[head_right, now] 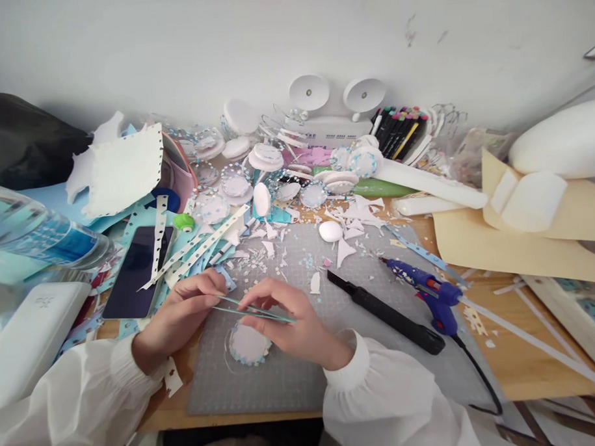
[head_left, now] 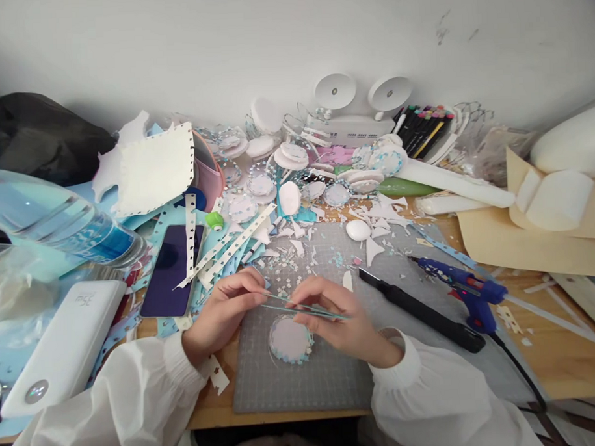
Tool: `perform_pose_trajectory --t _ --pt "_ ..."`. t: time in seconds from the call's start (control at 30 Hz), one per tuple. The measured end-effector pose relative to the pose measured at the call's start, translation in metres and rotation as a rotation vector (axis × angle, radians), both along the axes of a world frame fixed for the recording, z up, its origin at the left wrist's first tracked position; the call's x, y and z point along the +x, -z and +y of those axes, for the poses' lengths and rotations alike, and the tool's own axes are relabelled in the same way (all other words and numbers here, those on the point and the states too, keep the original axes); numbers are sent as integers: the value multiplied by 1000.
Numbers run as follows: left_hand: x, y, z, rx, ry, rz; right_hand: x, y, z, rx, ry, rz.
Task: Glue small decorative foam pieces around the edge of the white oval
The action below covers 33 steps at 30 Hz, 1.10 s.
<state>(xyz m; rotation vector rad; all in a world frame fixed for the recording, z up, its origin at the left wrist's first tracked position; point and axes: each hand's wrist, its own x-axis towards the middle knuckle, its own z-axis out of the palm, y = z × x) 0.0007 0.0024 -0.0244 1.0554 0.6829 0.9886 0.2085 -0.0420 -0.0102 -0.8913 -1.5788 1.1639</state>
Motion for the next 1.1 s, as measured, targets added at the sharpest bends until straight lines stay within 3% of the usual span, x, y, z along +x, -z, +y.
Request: perform_pose_trajectory --t 0.13,0.23,0.33,0.43,0.6,0.83,1.1 --pt "0 1 1 19 37 45 4 -3 2 -12 66 74" --pt "0 0 1 18 28 59 18 -1 8 -61 267 186" --pt "0 -1 3 -12 -11 45 31 0 17 -6 538 216" --pt "0 -2 3 -51 -21 48 37 -4 23 41 663 173" --pt "1 -4 4 -45 -3 70 32 -5 23 -34 658 5" --pt "3 -8 3 -15 -9 86 24 9 20 106 571 -343" --pt "2 0 1 130 -66 179 18 21 22 176 530 -406"
